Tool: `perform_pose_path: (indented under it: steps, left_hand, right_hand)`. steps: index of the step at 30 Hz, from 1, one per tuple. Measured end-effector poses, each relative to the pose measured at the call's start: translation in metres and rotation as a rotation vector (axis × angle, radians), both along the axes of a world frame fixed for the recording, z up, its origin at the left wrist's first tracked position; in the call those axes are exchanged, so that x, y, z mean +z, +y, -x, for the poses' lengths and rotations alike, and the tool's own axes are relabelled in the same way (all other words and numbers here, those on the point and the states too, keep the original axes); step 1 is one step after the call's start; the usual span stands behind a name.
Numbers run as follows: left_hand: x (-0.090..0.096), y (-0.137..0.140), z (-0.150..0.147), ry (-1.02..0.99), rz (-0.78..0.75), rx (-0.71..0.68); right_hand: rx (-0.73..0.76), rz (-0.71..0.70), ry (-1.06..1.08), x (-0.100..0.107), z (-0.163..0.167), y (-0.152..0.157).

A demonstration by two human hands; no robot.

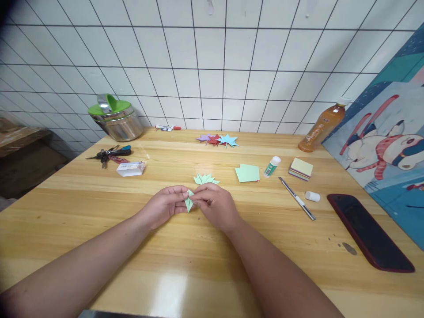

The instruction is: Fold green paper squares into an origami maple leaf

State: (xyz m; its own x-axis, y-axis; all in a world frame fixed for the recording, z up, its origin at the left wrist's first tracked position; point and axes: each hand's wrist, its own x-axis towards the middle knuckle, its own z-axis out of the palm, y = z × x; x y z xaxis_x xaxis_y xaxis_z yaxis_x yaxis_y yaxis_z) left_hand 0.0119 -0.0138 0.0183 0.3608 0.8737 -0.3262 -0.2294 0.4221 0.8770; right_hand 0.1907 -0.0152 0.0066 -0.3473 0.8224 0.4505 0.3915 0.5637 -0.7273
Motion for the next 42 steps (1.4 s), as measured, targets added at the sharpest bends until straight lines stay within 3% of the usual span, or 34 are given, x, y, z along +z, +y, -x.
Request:
perform_pose_path:
  steps: [6, 12, 20, 22, 27, 29, 42]
  left_hand:
    - [0.000, -0.001, -0.001, 0.084, -0.051, -0.015]
    - [0.004, -0.002, -0.005, 0.232, -0.161, 0.003]
    - [0.002, -0.004, -0.008, 0.186, -0.280, -0.042]
    - [0.000, -0.005, -0.009, 0.240, -0.338, -0.031]
    - [-0.001, -0.008, -0.011, 0.395, -0.430, 0.008]
    - [0.000, -0.008, -0.010, 0.426, -0.449, 0.016]
    - [0.000, -0.008, -0.010, 0.337, -0.431, -0.013]
  right_hand:
    - [-0.005, -0.042, -0.139, 0.007, -0.001, -0.004]
    - [-0.087, 0.075, -0.029, 0.005, 0.005, -0.004]
    - [-0.155, 0.186, 0.096, 0.000, 0.004, 0.003]
    - [-0.148, 0.253, 0.144, 0.001, 0.004, 0.002]
    - [-0.101, 0.632, 0.294, 0.004, 0.005, 0.001]
    - [-0.077, 0.711, 0.343, 0.005, 0.005, 0.000]
    - [-0.072, 0.592, 0.417, 0.005, 0.007, 0.001]
